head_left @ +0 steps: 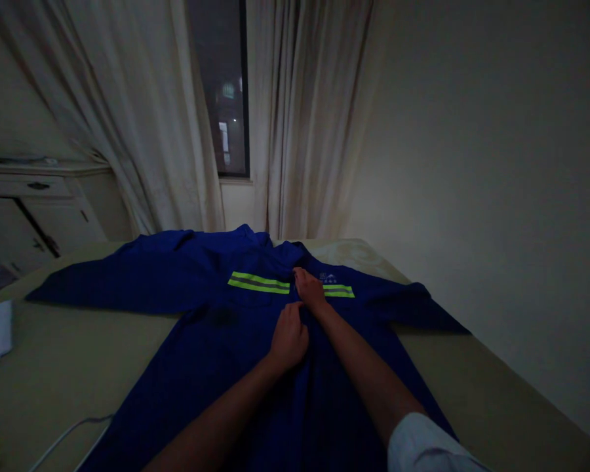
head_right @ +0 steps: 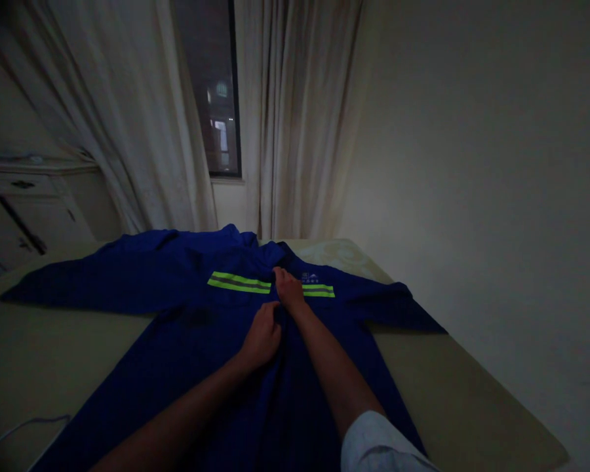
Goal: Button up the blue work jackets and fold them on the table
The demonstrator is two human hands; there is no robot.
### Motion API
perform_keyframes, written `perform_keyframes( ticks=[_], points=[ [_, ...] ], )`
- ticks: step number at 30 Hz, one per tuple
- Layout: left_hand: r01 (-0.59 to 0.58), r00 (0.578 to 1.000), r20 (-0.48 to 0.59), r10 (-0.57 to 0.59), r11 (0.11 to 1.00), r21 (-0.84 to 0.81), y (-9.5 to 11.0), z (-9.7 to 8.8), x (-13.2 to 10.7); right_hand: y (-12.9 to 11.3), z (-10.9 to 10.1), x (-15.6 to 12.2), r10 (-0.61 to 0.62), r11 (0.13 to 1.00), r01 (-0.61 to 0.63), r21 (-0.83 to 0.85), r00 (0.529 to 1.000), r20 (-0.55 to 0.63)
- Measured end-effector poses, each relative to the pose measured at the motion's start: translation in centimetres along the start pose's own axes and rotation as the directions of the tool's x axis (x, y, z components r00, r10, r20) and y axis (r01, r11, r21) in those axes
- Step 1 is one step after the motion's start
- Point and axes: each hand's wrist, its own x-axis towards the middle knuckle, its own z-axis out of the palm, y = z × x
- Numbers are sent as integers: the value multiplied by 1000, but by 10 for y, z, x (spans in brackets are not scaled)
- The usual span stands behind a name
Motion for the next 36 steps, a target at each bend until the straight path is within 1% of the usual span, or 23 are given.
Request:
perform_keyframes(
  ticks=[2, 3, 5, 7, 8, 10, 12, 14, 16, 18, 20, 22, 25, 27, 32, 36],
  points=[
    [18, 999, 41, -20, 999, 49, -4, -4, 15, -1, 3, 1, 15, 1000, -15, 2, 999, 29],
    [27, 999, 40, -31, 996, 86, -6, -8, 25, -1, 4, 2, 21, 1000, -21, 2, 999, 36],
    [35, 999, -3, -35, 982, 188, -12, -17, 52, 0, 5, 4, 34, 999, -34, 14, 999, 31],
    [1, 999, -39, 11, 955, 297, -23, -24, 79, 2, 6, 5, 37, 999, -38, 40, 999, 9],
    [-41, 998, -24, 52, 942, 334, -30, -26, 91, 3, 7, 5, 34, 998, -34, 53, 999, -4],
    [-147, 989, 58, 135, 923, 354, -46, -26, 110, 4, 7, 4, 37, 997, -36, 68, 999, -19],
    [-212, 974, 149, 170, 916, 341, -61, -22, 121, 4, 7, 4, 67, 996, -67, 51, 998, -8],
    [-219, 966, 207, 153, 912, 347, -72, -18, 126, 3, 6, 4, 92, 996, -93, 11, 996, 12],
    [-221, 959, 254, 128, 897, 382, -79, -16, 129, 2, 4, 5, 84, 996, -84, -24, 996, 30],
    [-243, 948, 293, 122, 873, 422, -81, -17, 131, 2, 4, 6, 68, 997, -67, -29, 997, 39],
    [-272, 939, 313, 140, 861, 431, -82, -20, 132, 4, 4, 9, 58, 998, -58, -3, 998, 34],
    [-255, 945, 298, 133, 871, 421, -82, -23, 132, 7, 5, 12, 56, 998, -56, 27, 998, 30],
    [-174, 967, 241, 80, 899, 401, -83, -25, 130, 12, 8, 18, 52, 997, -55, 51, 997, 49],
    [-147, 973, 222, 63, 912, 382, -84, -24, 130, 14, 9, 22, 38, 996, -43, 76, 998, 57],
    [-130, 974, 218, 55, 929, 347, -89, -20, 130, 18, 13, 24, 46, 982, -48, 185, 999, 14],
    [-138, 974, 219, 56, 916, 377, -91, -19, 131, 17, 16, 22, 60, 986, -57, 155, 998, -14]
  ],
)
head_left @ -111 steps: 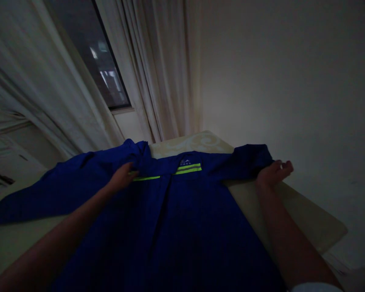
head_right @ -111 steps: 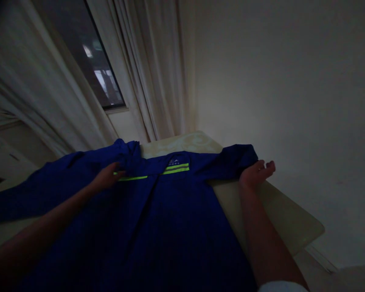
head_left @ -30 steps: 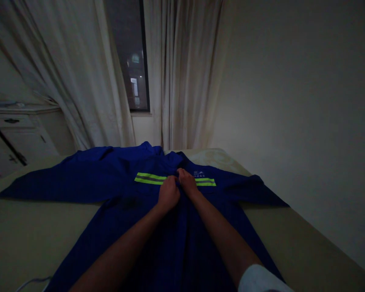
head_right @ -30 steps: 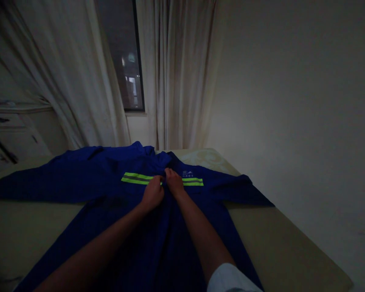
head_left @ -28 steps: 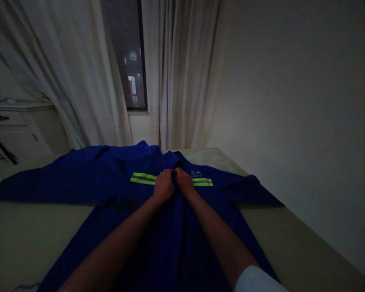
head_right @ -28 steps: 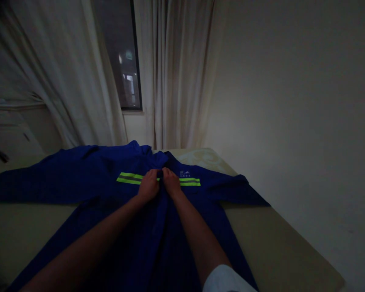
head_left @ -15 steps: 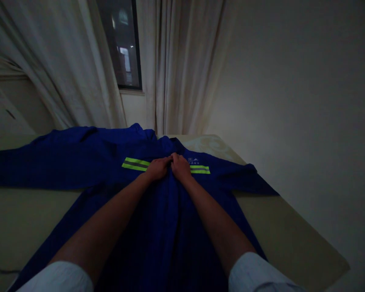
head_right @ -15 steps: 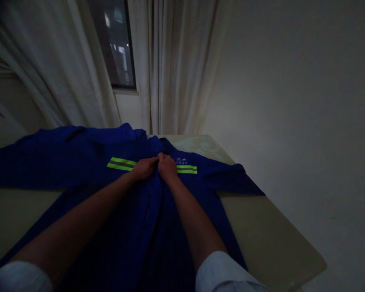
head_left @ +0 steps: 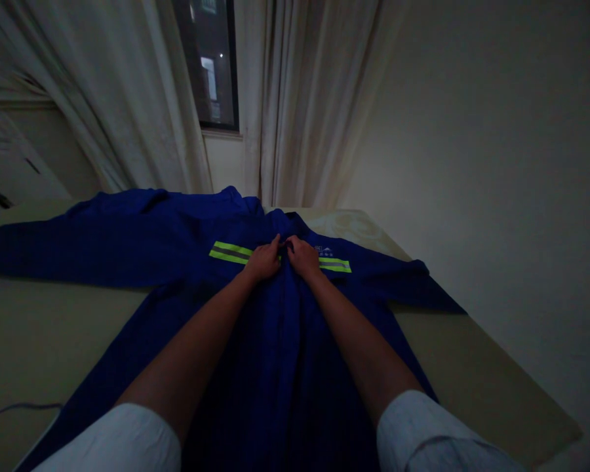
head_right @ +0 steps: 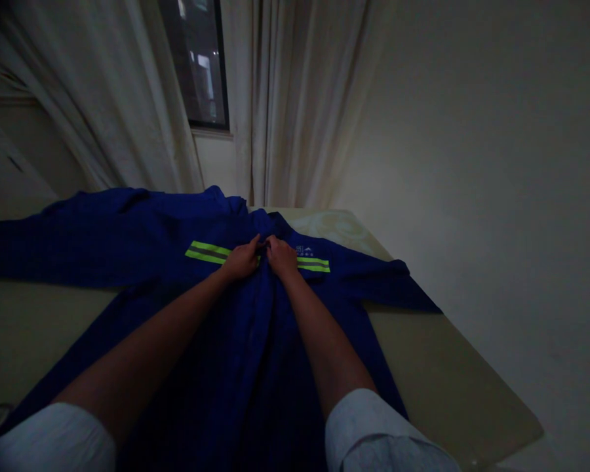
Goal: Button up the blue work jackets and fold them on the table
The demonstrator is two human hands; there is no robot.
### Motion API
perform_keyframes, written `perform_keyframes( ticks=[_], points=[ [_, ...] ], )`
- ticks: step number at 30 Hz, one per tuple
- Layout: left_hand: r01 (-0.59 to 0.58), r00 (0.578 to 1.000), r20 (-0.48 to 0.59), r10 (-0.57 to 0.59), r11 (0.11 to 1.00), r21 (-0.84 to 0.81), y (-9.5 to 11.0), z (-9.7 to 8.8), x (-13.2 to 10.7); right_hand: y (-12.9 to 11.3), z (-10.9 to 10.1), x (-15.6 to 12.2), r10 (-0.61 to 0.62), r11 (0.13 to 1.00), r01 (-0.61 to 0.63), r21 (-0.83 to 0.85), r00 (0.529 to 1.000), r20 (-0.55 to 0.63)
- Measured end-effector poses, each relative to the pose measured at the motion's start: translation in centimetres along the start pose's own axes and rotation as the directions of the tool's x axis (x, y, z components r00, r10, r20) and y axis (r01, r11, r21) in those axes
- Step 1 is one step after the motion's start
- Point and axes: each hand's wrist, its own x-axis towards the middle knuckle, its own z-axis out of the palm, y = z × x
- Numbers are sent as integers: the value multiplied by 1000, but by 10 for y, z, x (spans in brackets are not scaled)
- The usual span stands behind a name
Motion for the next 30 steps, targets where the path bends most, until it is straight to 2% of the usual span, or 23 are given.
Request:
perform_keyframes(
  ticks=[5, 9, 17, 30],
  points=[
    [-14, 1000, -10, 14, 1000, 19, 0, -1, -1, 0, 0, 0, -48, 999, 47, 19, 999, 11],
    [-22, 1000, -16, 22, 1000, 9, 1, -2, -2, -2, -2, 0, 0, 1000, 1, -6, 1000, 22],
    [-63, 998, -31, 63, 998, 3, 2, -5, -2, -10, -4, -3, 18, 993, -12, -114, 999, 50],
    [-51, 999, -14, 51, 999, 18, 9, -12, -6, -4, 1, -1, -65, 998, 65, -4, 997, 50]
  ],
)
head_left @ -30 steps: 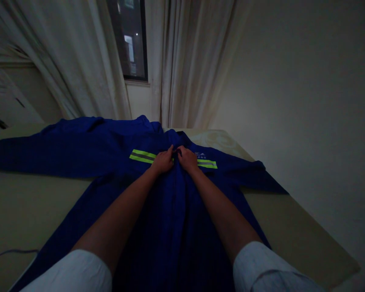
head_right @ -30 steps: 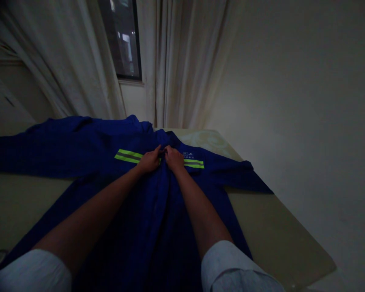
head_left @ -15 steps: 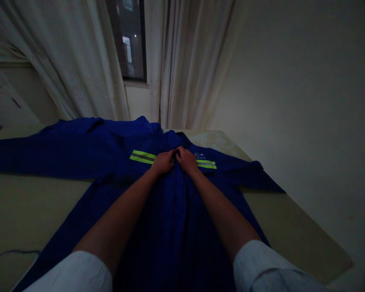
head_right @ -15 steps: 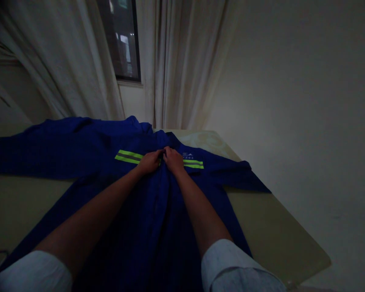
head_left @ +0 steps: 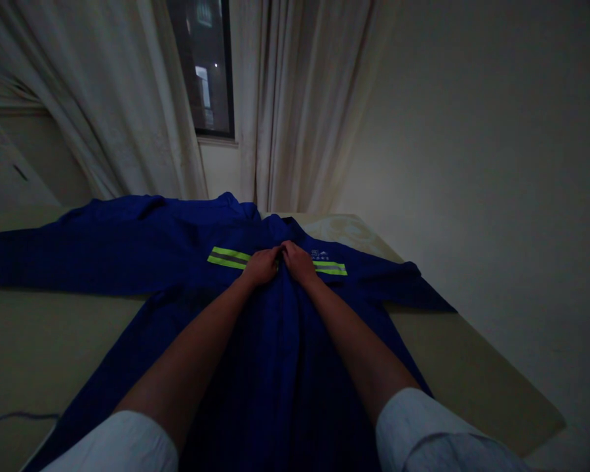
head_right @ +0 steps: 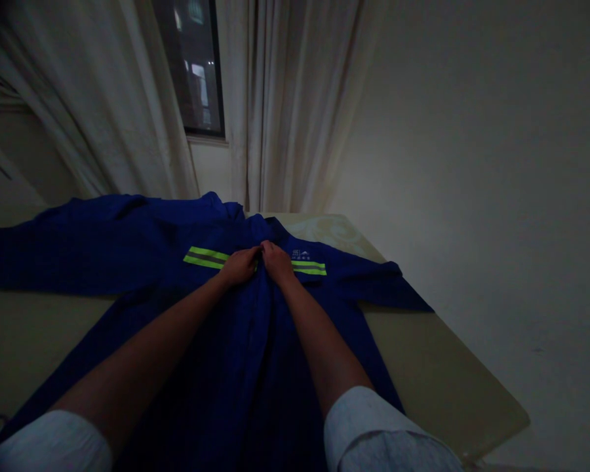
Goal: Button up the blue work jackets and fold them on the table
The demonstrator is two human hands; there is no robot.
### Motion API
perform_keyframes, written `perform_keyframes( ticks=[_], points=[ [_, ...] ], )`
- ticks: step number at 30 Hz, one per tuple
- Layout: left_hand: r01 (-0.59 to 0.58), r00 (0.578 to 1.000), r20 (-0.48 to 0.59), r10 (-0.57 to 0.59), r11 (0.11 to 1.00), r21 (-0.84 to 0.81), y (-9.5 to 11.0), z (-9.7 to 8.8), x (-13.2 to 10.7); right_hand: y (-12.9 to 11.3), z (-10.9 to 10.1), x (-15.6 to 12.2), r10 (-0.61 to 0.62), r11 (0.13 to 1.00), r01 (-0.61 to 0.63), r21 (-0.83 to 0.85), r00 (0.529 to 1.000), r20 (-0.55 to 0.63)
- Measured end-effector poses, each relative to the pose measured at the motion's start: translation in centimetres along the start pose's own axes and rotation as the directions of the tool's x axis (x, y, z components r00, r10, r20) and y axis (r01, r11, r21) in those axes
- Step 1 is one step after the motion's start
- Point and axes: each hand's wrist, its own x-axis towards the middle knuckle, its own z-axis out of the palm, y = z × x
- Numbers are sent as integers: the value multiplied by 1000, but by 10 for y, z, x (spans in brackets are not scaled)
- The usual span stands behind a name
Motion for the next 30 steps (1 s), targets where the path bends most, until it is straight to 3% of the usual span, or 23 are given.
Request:
perform_keyframes(
  ticks=[16, 22, 24, 26, 30],
  points=[
    [-18, 1000, 13, 18, 1000, 6, -3, 2, 3, 3, -4, -3, 46, 999, -46, 29, 999, -20],
    [-4, 999, 45, 5, 999, -32, -1, 0, 5, -14, -32, -20, -76, 995, 69, 66, 990, 122],
    [5, 999, 47, -3, 1000, -28, 0, 1, 4, -26, -48, -46, -157, 984, 137, 116, 969, 188],
    [-4, 999, 37, 4, 1000, -9, 1, 3, 4, -40, -66, -90, -238, 959, 192, 207, 944, 229],
    [-39, 999, 13, 38, 998, 44, 2, 6, 1, -79, -91, -227, -350, 899, 237, 369, 894, 279]
  ],
)
